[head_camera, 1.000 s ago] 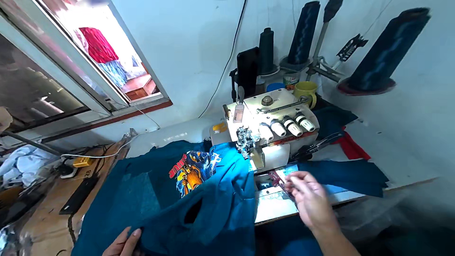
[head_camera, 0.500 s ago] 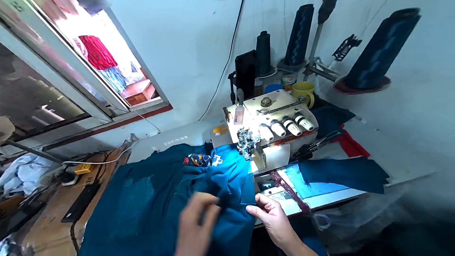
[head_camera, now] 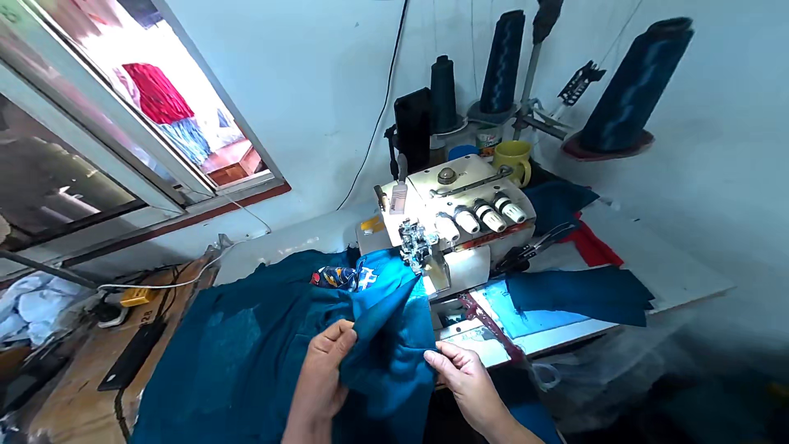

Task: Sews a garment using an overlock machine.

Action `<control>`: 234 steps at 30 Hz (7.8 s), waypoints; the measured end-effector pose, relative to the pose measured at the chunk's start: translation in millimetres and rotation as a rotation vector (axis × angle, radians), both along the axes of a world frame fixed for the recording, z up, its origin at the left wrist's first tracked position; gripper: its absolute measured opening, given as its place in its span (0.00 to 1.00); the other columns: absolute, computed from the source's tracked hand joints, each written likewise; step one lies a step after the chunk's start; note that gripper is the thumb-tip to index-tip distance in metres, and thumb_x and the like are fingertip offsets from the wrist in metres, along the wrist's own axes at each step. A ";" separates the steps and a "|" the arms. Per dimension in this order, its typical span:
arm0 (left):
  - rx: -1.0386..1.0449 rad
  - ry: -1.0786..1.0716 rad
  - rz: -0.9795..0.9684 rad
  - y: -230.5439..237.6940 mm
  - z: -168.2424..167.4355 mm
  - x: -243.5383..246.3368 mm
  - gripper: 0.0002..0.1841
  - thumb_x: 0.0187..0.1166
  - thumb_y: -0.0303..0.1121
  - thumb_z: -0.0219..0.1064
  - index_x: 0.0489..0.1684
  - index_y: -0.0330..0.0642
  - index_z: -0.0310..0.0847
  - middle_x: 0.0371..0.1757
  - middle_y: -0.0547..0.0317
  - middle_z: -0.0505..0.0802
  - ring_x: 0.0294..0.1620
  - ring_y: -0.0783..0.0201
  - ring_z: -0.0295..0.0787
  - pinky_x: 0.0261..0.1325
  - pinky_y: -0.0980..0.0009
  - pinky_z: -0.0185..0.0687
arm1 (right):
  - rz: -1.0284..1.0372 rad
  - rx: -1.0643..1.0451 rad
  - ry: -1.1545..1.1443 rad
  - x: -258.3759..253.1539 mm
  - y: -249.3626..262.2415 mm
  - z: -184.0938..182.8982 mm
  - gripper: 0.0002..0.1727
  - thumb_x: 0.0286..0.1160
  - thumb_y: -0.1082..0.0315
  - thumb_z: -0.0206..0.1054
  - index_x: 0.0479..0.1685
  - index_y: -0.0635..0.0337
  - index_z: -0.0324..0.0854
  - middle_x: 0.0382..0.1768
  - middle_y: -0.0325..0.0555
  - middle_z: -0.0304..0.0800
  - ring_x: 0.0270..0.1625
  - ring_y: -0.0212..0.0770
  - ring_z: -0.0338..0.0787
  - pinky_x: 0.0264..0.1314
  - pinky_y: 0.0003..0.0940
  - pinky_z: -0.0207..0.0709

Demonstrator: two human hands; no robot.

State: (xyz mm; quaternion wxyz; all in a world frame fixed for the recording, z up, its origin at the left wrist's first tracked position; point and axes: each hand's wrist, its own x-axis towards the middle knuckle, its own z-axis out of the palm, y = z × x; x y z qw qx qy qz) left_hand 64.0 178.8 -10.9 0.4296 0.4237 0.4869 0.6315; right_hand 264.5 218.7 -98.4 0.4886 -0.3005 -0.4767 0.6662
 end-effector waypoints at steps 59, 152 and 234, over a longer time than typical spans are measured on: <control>0.324 1.079 0.250 28.2 -6.9 58.7 0.10 0.80 0.34 0.65 0.39 0.40 0.93 0.33 0.65 0.95 0.32 0.85 0.87 0.40 0.88 0.82 | -0.345 0.103 -0.465 53.7 57.5 38.8 0.11 0.86 0.67 0.64 0.42 0.63 0.89 0.32 0.43 0.94 0.33 0.35 0.92 0.42 0.34 0.86; 0.363 1.322 0.250 67.9 -27.1 46.7 0.24 0.80 0.34 0.48 0.62 0.51 0.91 0.69 0.64 0.91 0.78 0.54 0.80 0.78 0.38 0.63 | -0.194 0.092 -0.007 -34.2 7.9 37.1 0.12 0.78 0.78 0.59 0.49 0.69 0.88 0.45 0.44 0.94 0.49 0.26 0.91 0.57 0.21 0.84; 0.175 0.865 0.044 -34.5 -100.1 25.7 0.12 0.83 0.36 0.63 0.48 0.39 0.90 0.44 0.57 0.92 0.51 0.69 0.88 0.60 0.75 0.83 | 0.001 0.625 -1.237 35.4 45.2 26.6 0.14 0.83 0.69 0.59 0.44 0.67 0.90 0.44 0.58 0.93 0.53 0.56 0.94 0.62 0.50 0.83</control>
